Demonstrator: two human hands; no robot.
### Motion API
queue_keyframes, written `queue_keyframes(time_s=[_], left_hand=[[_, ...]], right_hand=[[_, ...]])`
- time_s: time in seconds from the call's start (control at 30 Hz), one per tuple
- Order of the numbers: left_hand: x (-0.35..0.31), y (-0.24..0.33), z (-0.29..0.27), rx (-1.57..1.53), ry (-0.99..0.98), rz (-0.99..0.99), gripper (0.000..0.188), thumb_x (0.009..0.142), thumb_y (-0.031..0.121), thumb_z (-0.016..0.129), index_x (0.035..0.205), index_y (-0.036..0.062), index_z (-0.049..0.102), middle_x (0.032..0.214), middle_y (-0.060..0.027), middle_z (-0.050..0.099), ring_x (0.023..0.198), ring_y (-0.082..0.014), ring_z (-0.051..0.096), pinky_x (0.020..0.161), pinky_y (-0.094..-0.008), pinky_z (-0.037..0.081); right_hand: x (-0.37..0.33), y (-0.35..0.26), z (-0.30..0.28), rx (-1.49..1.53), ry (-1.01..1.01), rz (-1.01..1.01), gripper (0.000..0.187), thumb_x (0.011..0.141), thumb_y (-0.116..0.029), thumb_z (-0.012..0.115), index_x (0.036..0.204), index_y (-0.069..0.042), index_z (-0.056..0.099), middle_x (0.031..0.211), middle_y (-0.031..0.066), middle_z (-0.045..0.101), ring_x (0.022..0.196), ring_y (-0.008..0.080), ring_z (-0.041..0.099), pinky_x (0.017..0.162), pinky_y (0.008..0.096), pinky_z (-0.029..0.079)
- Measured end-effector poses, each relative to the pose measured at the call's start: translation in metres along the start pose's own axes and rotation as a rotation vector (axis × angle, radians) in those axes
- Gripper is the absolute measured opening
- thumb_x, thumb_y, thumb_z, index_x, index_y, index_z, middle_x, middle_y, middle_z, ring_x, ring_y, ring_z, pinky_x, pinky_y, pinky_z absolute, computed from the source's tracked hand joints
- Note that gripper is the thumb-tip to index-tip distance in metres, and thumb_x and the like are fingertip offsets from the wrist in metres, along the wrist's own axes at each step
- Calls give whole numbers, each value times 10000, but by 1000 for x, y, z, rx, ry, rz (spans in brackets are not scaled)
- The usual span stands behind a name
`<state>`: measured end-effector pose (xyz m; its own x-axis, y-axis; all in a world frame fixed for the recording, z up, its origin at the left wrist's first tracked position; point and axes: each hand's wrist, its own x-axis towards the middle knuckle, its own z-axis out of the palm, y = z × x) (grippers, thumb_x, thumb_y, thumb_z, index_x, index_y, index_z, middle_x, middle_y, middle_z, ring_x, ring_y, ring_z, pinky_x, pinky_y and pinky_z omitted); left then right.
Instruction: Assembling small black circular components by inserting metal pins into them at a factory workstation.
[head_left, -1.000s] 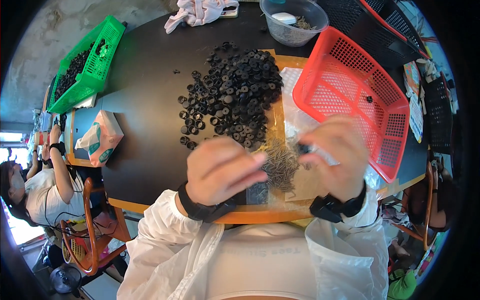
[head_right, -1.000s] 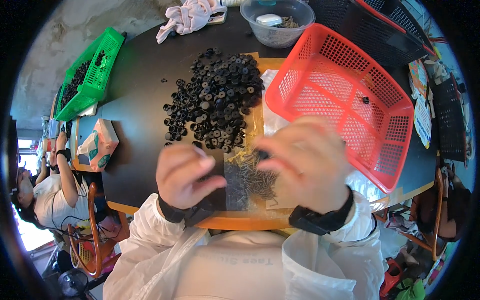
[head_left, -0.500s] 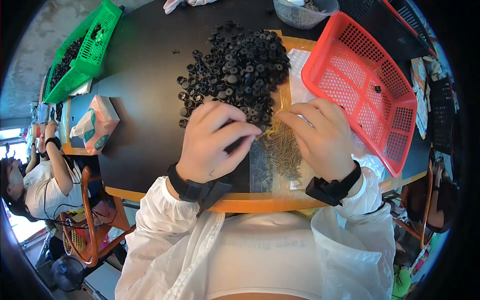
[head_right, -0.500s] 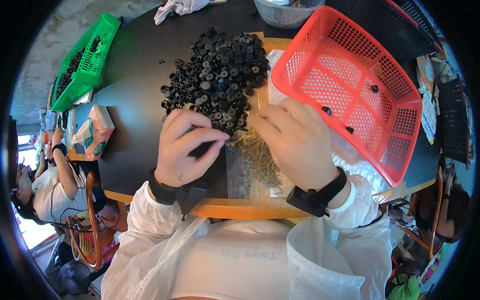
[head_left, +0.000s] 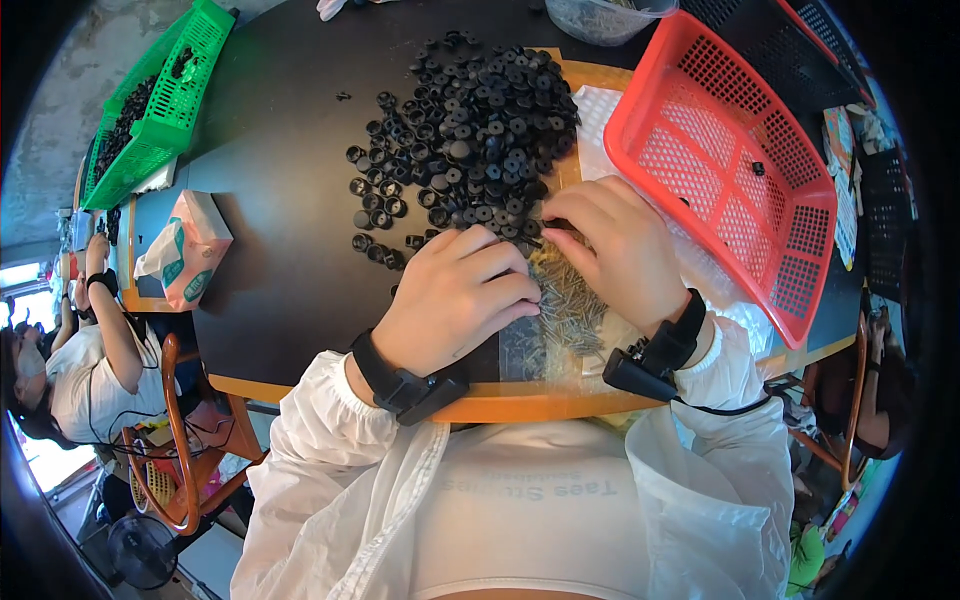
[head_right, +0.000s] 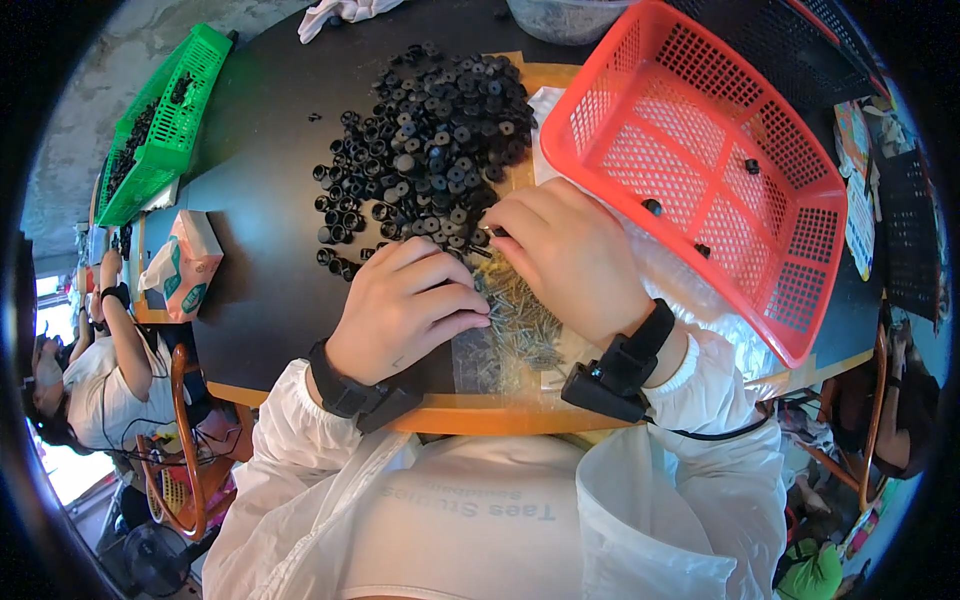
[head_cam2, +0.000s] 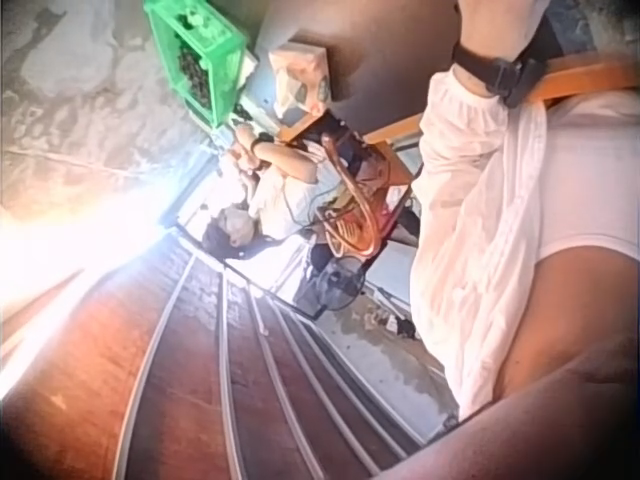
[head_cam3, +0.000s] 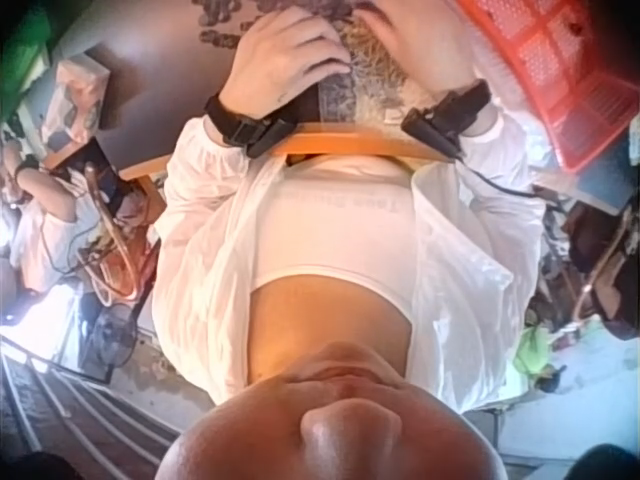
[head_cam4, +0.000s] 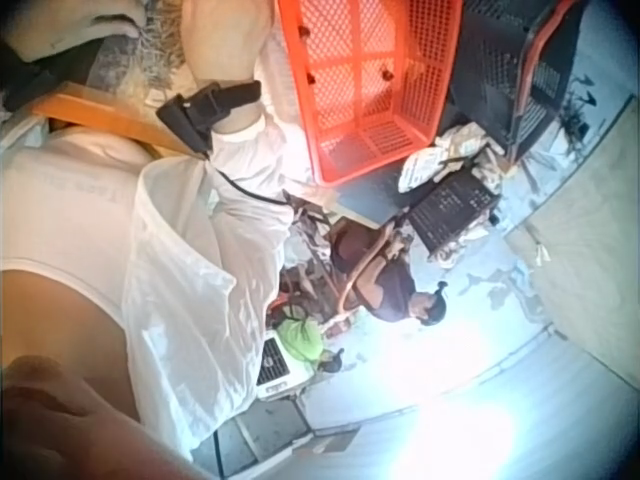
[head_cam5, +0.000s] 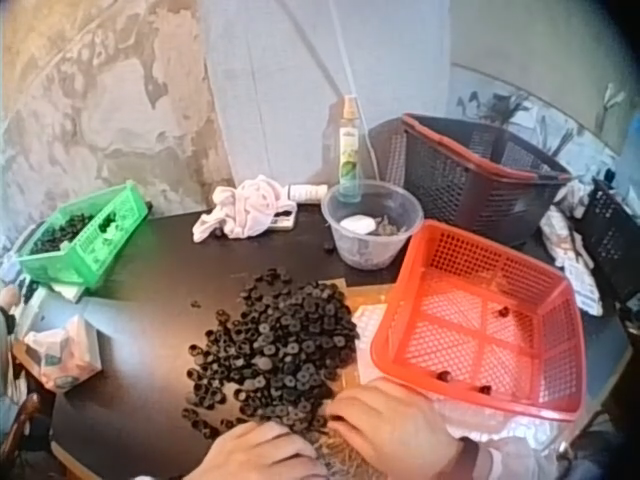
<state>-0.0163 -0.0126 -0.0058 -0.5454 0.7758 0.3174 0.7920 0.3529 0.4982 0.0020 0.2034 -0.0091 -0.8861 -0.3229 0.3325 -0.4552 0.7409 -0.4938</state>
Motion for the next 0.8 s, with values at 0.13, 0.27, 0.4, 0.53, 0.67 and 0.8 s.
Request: queue_keyframes(time_s=[0.13, 0.27, 0.4, 0.53, 0.67, 0.8], left_hand=[[-1, -1, 1, -9, -8, -13, 162, 698, 170, 781, 817, 151, 673, 847, 32, 596, 824, -178, 559, 718, -309, 442], [2, 1, -2, 49, -17, 1, 182, 697, 169, 781, 829, 147, 658, 848, 34, 601, 831, -178, 563, 719, -312, 445], [3, -1, -1, 42, 52, -34, 192, 696, 152, 772, 834, 143, 638, 853, 28, 612, 838, -186, 573, 718, -318, 450], [3, 0, -2, 40, 130, -73, 201, 690, 123, 763, 837, 128, 627, 854, 5, 625, 823, -207, 584, 717, -323, 454], [3, 0, -2, 42, 201, -97, 213, 695, 108, 766, 845, 108, 616, 851, -12, 631, 811, -224, 591, 720, -331, 455], [4, 1, -3, 4, 235, -119, 230, 703, 87, 775, 862, 95, 609, 855, -24, 633, 806, -235, 592, 725, -343, 455]], right_hand=[[-1, 0, 3, 69, 43, 36, 270, 765, -36, 702, 1030, -70, 666, 930, 72, 636, 902, 276, 599, 791, 373, 499], [-5, 0, -2, 267, 74, 52, 257, 800, 4, 679, 1053, -35, 667, 944, 99, 633, 915, 271, 624, 781, 331, 511], [-10, 0, -9, 479, 52, 135, 242, 830, 10, 676, 1071, -22, 678, 1005, 104, 653, 919, 193, 659, 754, 281, 533], [-11, -3, -14, 617, -17, 262, 242, 828, 9, 692, 1068, -23, 685, 1034, 93, 679, 911, 156, 670, 763, 270, 542], [-14, -4, -10, 712, -70, 301, 242, 825, 8, 703, 1066, -14, 684, 1012, 88, 702, 886, 151, 680, 789, 263, 541], [-16, -4, -5, 911, -86, 370, 218, 828, 17, 700, 1045, -1, 687, 1016, 80, 707, 900, 131, 676, 795, 257, 543]])
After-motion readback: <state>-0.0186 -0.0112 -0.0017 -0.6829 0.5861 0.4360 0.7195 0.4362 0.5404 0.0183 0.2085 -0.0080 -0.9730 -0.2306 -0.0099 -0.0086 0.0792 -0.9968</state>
